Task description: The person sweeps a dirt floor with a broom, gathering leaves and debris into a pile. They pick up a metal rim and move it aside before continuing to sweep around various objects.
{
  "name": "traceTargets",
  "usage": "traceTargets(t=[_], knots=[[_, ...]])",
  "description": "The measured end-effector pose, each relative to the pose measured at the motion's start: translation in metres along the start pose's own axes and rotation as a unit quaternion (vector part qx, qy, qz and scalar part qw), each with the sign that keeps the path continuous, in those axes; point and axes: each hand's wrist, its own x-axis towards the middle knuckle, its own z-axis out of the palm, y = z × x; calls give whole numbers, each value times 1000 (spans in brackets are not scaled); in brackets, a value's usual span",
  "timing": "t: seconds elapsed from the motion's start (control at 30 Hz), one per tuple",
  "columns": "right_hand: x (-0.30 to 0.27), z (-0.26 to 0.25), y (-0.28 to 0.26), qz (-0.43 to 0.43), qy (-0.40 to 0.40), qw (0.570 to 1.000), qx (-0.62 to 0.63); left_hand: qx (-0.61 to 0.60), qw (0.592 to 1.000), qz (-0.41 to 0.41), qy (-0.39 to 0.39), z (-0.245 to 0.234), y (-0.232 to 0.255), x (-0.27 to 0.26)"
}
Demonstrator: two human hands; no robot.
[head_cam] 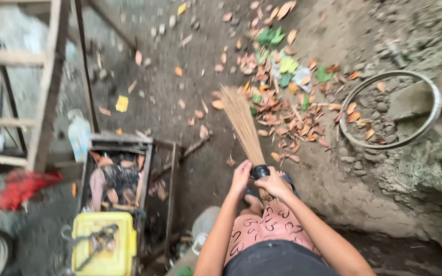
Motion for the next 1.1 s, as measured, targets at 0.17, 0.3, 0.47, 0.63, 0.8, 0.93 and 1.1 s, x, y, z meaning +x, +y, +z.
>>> traceTargets(t=[0.17, 0.3, 0.47, 0.63, 0.8, 0.93, 1.1], knots=[[23, -23, -42, 105, -129, 888, 429, 9, 999, 14, 36, 3, 93, 8], [7, -52, -100, 58, -70, 995, 46, -29, 997, -57, 42, 5, 115, 10], [4, -26, -98, 7, -59, 993, 105, -51, 995, 12, 85, -21, 111, 34], [-6, 29, -70, -14, -74, 988, 137, 31, 986, 72, 146, -54, 87, 26], [-5, -23, -108, 91, -210, 936, 267, 89, 987, 117, 68, -75, 82, -3], [92, -9, -75, 97, -124, 889, 430, 82, 991, 106, -2, -55, 110, -41], [111, -40, -129, 37, -26, 791, 610, 91, 984, 117, -98, -65, 80, 7]])
